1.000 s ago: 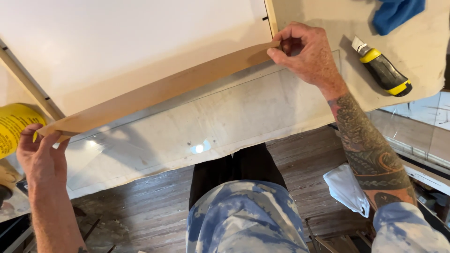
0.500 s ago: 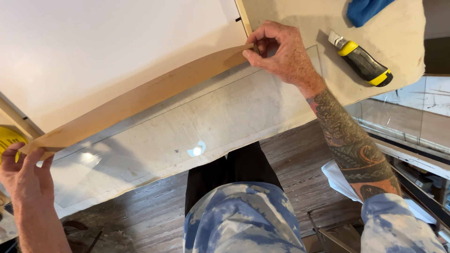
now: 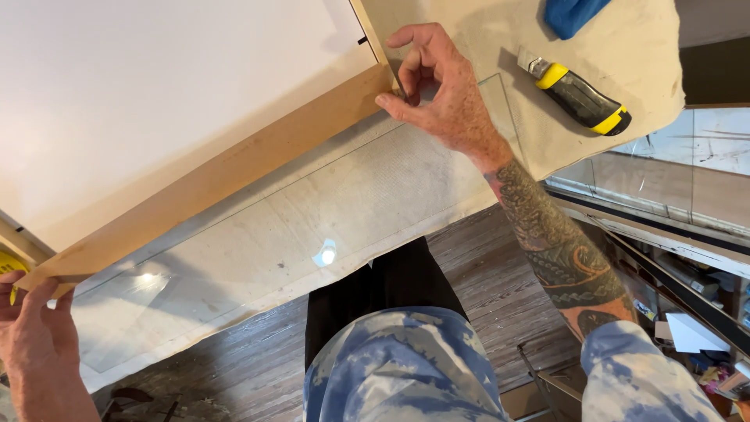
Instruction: Applying adhesive paper tape to the inner edges of a wooden frame and smoothing it down with a cloth and brush
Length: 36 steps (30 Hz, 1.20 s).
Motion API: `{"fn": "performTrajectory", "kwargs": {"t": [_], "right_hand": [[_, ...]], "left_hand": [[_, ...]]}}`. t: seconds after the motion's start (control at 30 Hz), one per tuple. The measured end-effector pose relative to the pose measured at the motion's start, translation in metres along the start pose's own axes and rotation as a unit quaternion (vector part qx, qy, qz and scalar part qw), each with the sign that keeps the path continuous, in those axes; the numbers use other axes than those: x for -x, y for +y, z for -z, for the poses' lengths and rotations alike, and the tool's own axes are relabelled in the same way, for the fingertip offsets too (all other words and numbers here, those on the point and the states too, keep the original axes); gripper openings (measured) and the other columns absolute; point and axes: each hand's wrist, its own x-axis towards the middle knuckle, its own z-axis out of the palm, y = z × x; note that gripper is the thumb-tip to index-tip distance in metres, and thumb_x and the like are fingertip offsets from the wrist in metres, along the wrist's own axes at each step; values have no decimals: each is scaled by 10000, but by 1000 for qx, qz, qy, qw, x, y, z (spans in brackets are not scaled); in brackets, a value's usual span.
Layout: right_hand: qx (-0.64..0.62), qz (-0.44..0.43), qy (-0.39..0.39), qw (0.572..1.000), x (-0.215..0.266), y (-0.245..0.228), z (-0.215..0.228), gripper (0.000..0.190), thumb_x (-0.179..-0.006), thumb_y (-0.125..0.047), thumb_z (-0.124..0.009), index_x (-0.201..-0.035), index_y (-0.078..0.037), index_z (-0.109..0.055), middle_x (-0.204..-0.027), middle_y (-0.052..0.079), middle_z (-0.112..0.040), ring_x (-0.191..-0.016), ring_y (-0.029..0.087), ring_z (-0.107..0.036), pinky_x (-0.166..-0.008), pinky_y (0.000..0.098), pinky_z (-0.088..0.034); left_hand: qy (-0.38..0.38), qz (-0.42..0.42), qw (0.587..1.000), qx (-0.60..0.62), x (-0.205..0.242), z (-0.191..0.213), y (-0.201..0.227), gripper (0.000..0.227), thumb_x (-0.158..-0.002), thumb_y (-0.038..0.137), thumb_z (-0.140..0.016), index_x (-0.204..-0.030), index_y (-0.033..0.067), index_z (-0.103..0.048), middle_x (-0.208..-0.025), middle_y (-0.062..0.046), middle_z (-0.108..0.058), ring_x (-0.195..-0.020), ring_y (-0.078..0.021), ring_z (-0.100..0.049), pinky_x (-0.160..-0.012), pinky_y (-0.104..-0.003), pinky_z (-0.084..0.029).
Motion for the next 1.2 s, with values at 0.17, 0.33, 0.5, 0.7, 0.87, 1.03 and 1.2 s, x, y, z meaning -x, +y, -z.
{"fn": "performTrajectory", "kwargs": {"t": [0.17,0.33,0.5,0.7,0.87,1.03,1.2], "right_hand": [[-32,-34,0,999,4,6,6,438,-889,67,-630,-1223,-71,-382,-928,44,-518,-804,137,-577,-699,200,-560],[-73,-68,15,995,2,-8,4,449,-884,9,-712,-1167,-106,-382,-968,70,-523,-833,131,-572,-734,223,-543],[-89,-72,16,993,2,-8,4,445,-872,3,-710,-1160,-115,-392,-975,66,-513,-843,128,-552,-729,220,-536],[-97,-55,2,994,2,-5,7,436,-884,-8,-716,-1164,-103,-396,-1012,76,-522,-887,145,-562,-776,245,-570],[-76,-54,15,996,4,7,15,338,-897,54,-603,-1148,-73,-415,-1047,86,-599,-941,196,-634,-900,272,-569],[-36,-68,12,997,3,-7,6,363,-906,-65,-725,-1113,-89,-428,-1021,72,-564,-901,139,-605,-774,217,-576],[-4,-64,-7,998,4,-2,5,373,-903,-29,-737,-1108,-78,-429,-1014,75,-559,-897,166,-630,-807,242,-583]], "left_hand": [[-5,-8,1000,-11,1,0,-2,333,-1012,29,-509,-1131,340,-491,-1420,109,-480,-1454,-111,-487,-1165,-323,-492],[15,15,1000,20,4,-6,7,334,-978,19,-558,-1100,329,-527,-1381,84,-534,-1368,-91,-559,-1113,-282,-533],[-5,-4,1000,-3,-3,2,-6,339,-1002,34,-526,-1116,353,-502,-1422,125,-497,-1452,-107,-502,-1161,-311,-492],[1,12,1000,-7,-2,-2,0,315,-997,60,-528,-1104,356,-505,-1418,145,-528,-1434,-84,-515,-1164,-278,-496],[13,25,1000,0,-15,8,-16,302,-998,83,-536,-1111,362,-510,-1359,206,-552,-1414,-62,-524,-1150,-278,-472],[1,24,1000,7,-21,21,-32,273,-977,130,-555,-1155,330,-500,-1356,205,-562,-1395,-48,-522,-1141,-259,-464],[16,30,999,26,-31,20,-43,312,-984,130,-599,-1223,320,-530,-1288,194,-616,-1322,-10,-576,-1061,-213,-511]]}}
